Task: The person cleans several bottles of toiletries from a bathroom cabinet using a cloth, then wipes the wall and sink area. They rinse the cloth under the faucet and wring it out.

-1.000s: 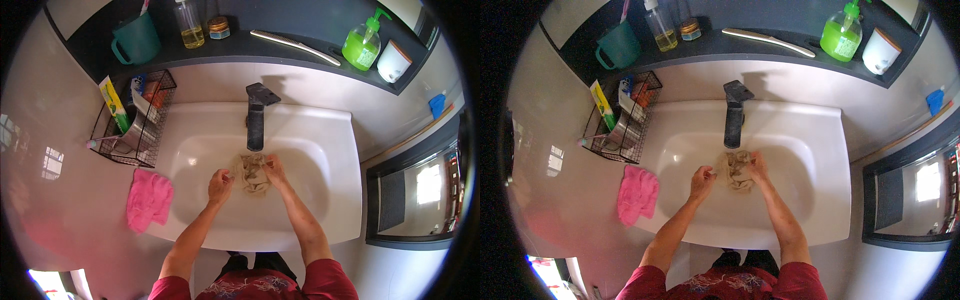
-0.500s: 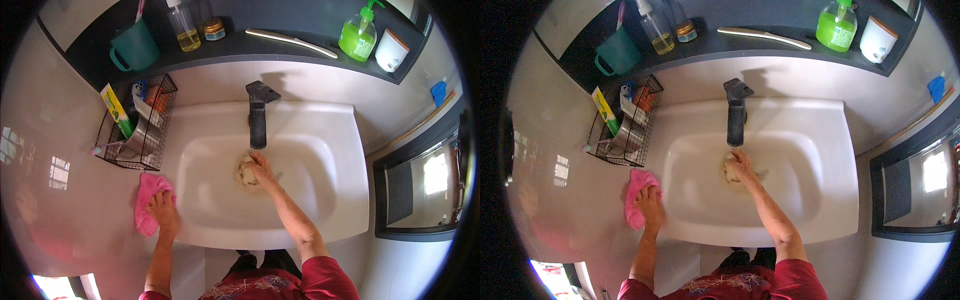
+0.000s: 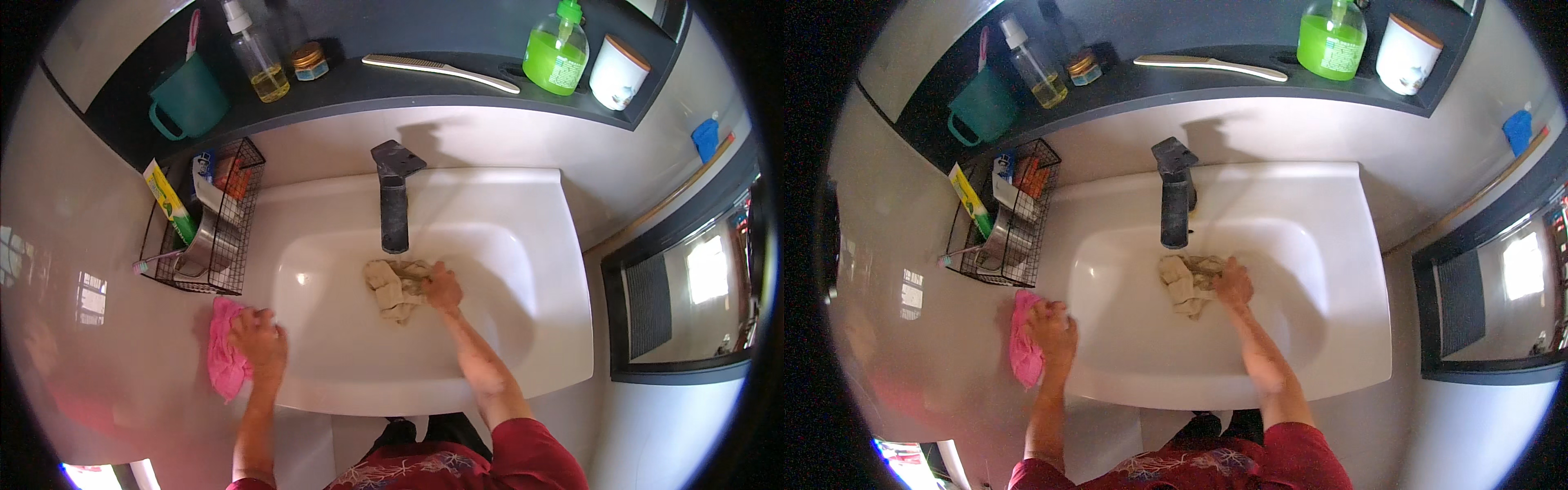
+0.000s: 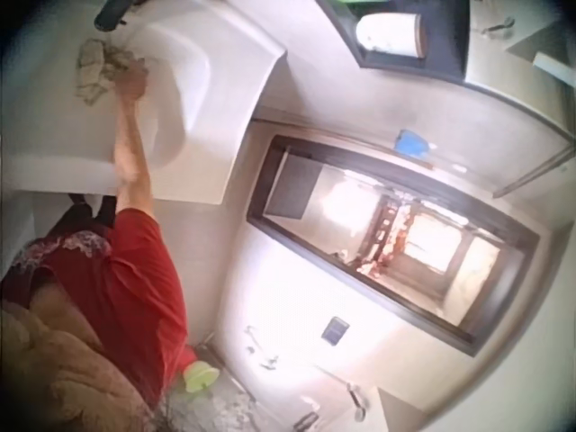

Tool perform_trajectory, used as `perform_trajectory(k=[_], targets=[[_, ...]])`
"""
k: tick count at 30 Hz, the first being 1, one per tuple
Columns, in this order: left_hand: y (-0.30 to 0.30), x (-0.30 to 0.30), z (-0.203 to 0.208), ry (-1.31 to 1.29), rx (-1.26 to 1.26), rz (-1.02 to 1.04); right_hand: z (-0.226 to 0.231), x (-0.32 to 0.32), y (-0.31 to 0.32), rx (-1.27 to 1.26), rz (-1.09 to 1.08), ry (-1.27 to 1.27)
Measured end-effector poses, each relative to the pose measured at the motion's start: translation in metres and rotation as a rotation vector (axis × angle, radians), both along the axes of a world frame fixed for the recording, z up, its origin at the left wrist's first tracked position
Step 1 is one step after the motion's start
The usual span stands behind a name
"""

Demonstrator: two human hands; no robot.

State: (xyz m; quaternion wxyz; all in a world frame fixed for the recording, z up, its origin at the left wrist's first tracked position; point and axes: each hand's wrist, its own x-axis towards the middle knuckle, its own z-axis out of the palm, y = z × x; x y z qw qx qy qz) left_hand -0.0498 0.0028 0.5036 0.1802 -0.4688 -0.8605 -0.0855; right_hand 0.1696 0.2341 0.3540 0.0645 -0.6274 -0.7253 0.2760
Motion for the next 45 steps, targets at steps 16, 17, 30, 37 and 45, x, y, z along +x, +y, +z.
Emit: perform_trajectory(k=[16, 17, 30, 37, 45], targets=[[0.125, 0.088, -0.089, -2.76, 0.272, 0.164, 0.021, -0.053, -0.039, -0.039, 0.244, 1.085], [0.121, 0.07, -0.133, -2.807, 0.45, -0.005, 0.049, -0.061, -0.063, 0.061, 0.322, 0.989], [0.142, 0.108, -0.088, -2.369, 0.61, 0.21, 0.041, -0.056, -0.012, 0.162, -0.027, 0.62], [0.137, 0.099, -0.1, -2.323, 0.539, 0.424, 0.025, -0.049, -0.041, 0.421, 0.261, 0.383], [0.109, 0.067, -0.109, -2.094, 0.515, 0.449, -0.002, 0.003, 0.016, 0.304, -0.177, 0.018]])
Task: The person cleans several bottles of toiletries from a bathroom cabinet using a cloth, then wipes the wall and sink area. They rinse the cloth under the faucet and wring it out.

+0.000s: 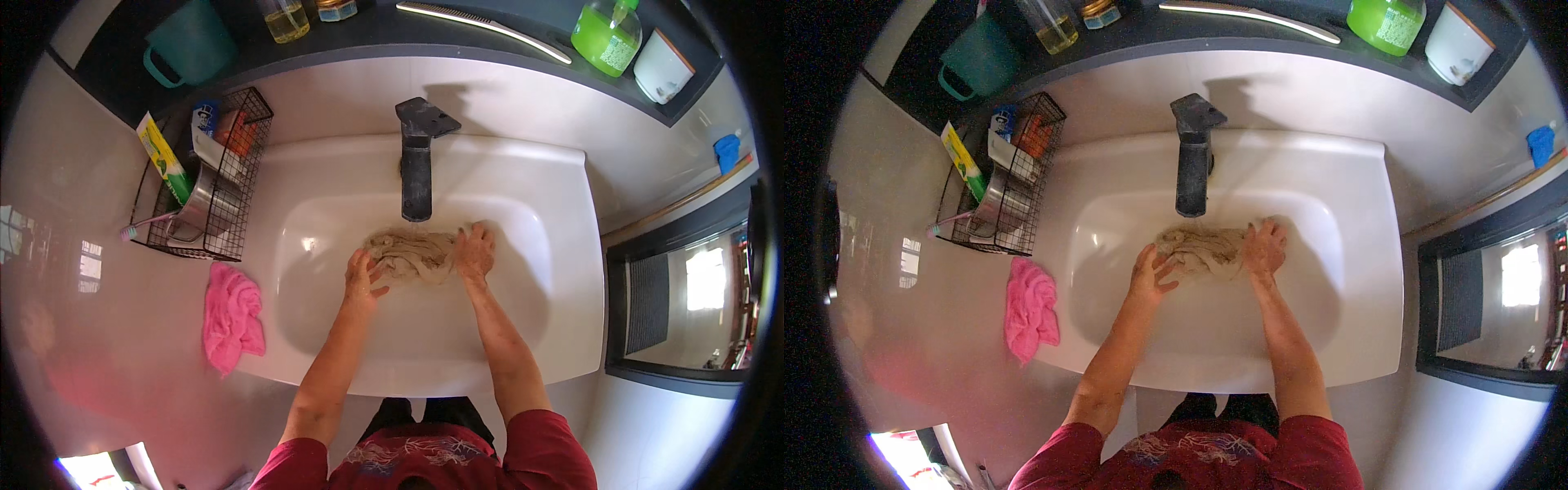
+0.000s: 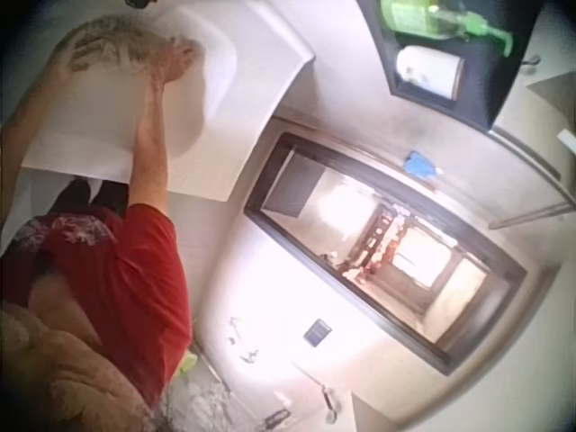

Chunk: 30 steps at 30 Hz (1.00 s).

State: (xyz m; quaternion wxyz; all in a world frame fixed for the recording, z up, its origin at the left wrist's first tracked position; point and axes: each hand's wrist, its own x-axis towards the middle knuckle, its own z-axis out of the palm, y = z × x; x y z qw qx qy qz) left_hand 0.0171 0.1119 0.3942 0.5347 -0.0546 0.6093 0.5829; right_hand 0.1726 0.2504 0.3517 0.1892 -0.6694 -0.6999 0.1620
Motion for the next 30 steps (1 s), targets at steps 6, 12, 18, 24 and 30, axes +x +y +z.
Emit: perform_trajectory(k=[6, 12, 18, 24, 30], targets=[[0.01, 0.012, -0.004, -0.171, -0.007, -0.072, -0.001, -0.057, -0.055, -0.157, 0.442, 0.247], [0.001, -0.004, -0.017, -0.345, 0.263, 0.099, 0.072, -0.074, -0.115, 0.129, 0.872, 0.492], [0.018, 0.026, -0.015, -0.402, 0.432, 0.108, 0.06, -0.082, -0.067, 0.107, 0.473, 0.576], [0.028, 0.03, -0.017, -0.552, 0.617, 0.025, 0.088, -0.071, -0.042, -0.11, 0.35, 0.411], [0.021, 0.029, -0.035, -0.551, 0.616, -0.041, 0.087, -0.073, -0.064, 0.197, 0.526, 0.188]])
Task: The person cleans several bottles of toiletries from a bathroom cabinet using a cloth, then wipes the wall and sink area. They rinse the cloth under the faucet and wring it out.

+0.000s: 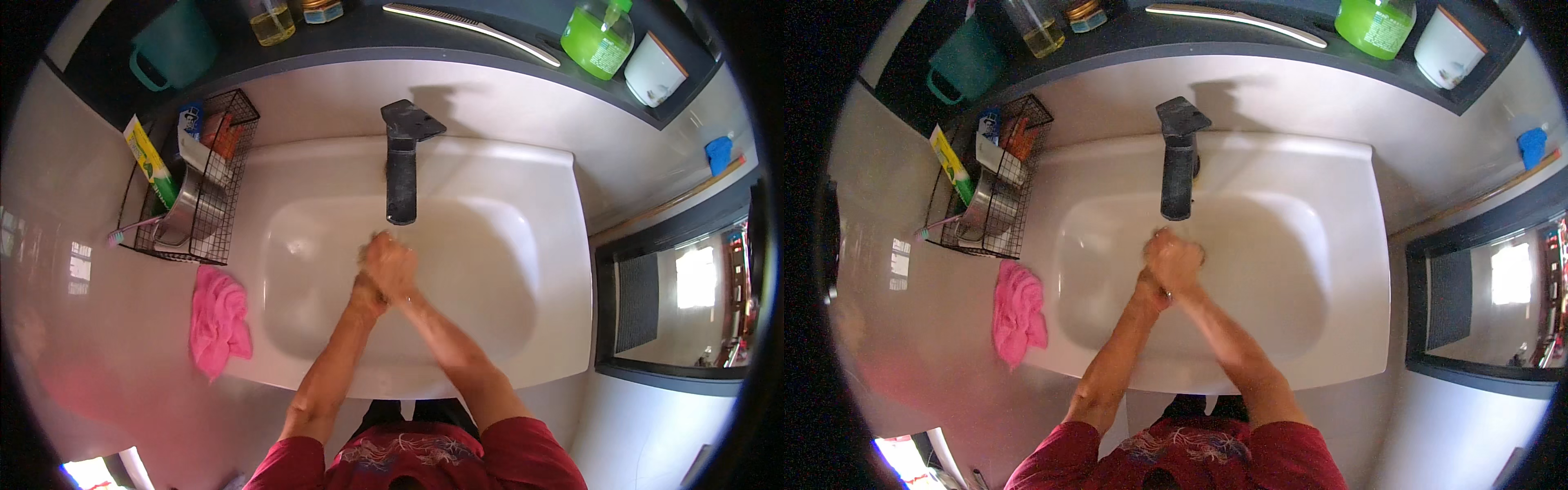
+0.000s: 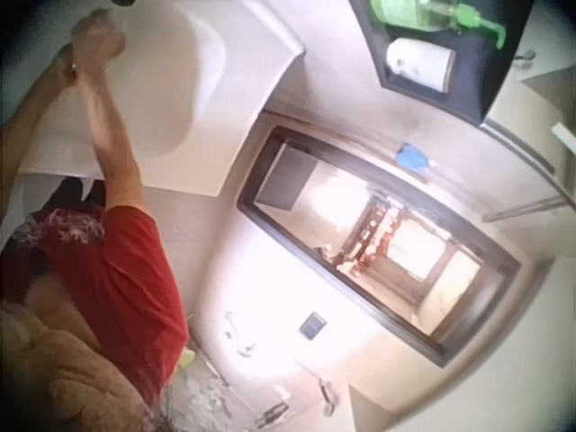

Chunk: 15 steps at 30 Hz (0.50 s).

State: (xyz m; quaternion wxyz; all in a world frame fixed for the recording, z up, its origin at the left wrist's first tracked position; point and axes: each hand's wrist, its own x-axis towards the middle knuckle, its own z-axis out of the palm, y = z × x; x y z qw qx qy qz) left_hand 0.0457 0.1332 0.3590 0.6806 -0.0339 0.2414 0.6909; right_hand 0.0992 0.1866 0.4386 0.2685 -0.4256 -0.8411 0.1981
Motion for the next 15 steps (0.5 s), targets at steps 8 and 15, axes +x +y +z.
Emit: perform_trajectory(k=[8, 15], targets=[[-0.007, -0.002, -0.052, 0.246, 0.5, 0.271, -0.039, 0.001, -0.019, 0.325, 0.165, 0.102], [-0.003, 0.013, 0.04, 0.411, -0.444, 0.023, -0.086, 0.055, 0.064, -0.421, -0.302, -0.032]])
